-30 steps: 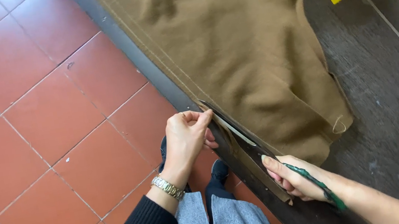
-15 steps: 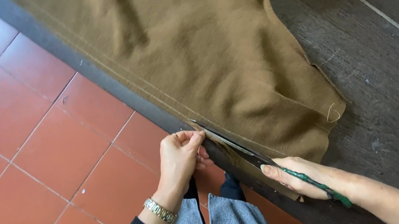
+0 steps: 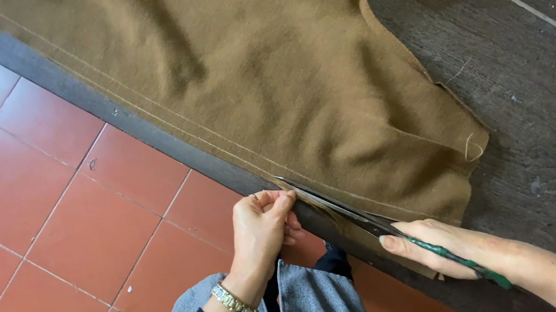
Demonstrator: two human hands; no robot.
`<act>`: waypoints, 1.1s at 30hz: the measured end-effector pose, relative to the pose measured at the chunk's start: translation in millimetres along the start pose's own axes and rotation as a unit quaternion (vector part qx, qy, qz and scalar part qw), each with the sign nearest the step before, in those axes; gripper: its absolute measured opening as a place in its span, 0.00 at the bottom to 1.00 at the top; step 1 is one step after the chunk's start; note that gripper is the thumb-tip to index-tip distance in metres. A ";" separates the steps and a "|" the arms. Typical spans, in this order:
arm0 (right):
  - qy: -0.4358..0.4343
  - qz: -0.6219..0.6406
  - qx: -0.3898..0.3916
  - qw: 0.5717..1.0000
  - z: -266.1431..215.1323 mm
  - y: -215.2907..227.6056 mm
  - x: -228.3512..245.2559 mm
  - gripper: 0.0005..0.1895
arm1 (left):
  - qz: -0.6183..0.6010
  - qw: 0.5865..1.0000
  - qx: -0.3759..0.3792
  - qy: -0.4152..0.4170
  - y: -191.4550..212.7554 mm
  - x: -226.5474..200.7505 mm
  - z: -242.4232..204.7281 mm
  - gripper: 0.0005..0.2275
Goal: The person aligns a piece of brown fabric on a wooden table, then uses a pair of green-handled shears to cut along a marked line. After cutting, the person removes the excess fabric strip and smooths the remaining piece.
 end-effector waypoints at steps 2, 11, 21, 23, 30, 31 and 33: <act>-0.010 0.023 0.004 1.000 0.5 -3.6 -5.6 0.25 | -0.013 1.000 0.010 -0.008 0.6 -0.9 -0.2 0.13; -0.168 0.216 0.043 0.961 6.8 -17.5 -7.2 0.29 | -0.038 0.998 0.048 -0.015 3.5 3.1 3.5 0.11; -0.089 0.115 0.036 0.989 13.5 -10.1 6.7 0.28 | -0.058 0.996 0.061 0.002 4.8 4.6 3.8 0.12; -0.069 0.062 0.026 0.995 15.1 -9.5 5.9 0.27 | -0.045 0.997 0.054 0.001 5.4 3.2 2.7 0.15; -0.085 0.015 0.021 0.996 8.8 4.3 37.0 0.29 | -0.059 0.996 0.060 0.007 5.6 1.3 2.0 0.13; -0.074 0.015 0.016 0.997 10.2 3.4 34.0 0.28 | -0.060 0.996 0.060 0.006 5.5 1.4 2.1 0.12; -0.063 0.014 0.011 0.998 10.9 2.3 30.5 0.28 | -0.061 0.996 0.061 0.007 4.8 3.6 3.4 0.12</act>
Point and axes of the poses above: each hand's wrist, its own z-axis towards the middle knuckle, its own y-axis out of the back of the hand, x = y × z, the point moved 3 cm from there along z, towards the middle knuckle, and after that the axes turned 2 degrees about -x, right-handed, at the moved point
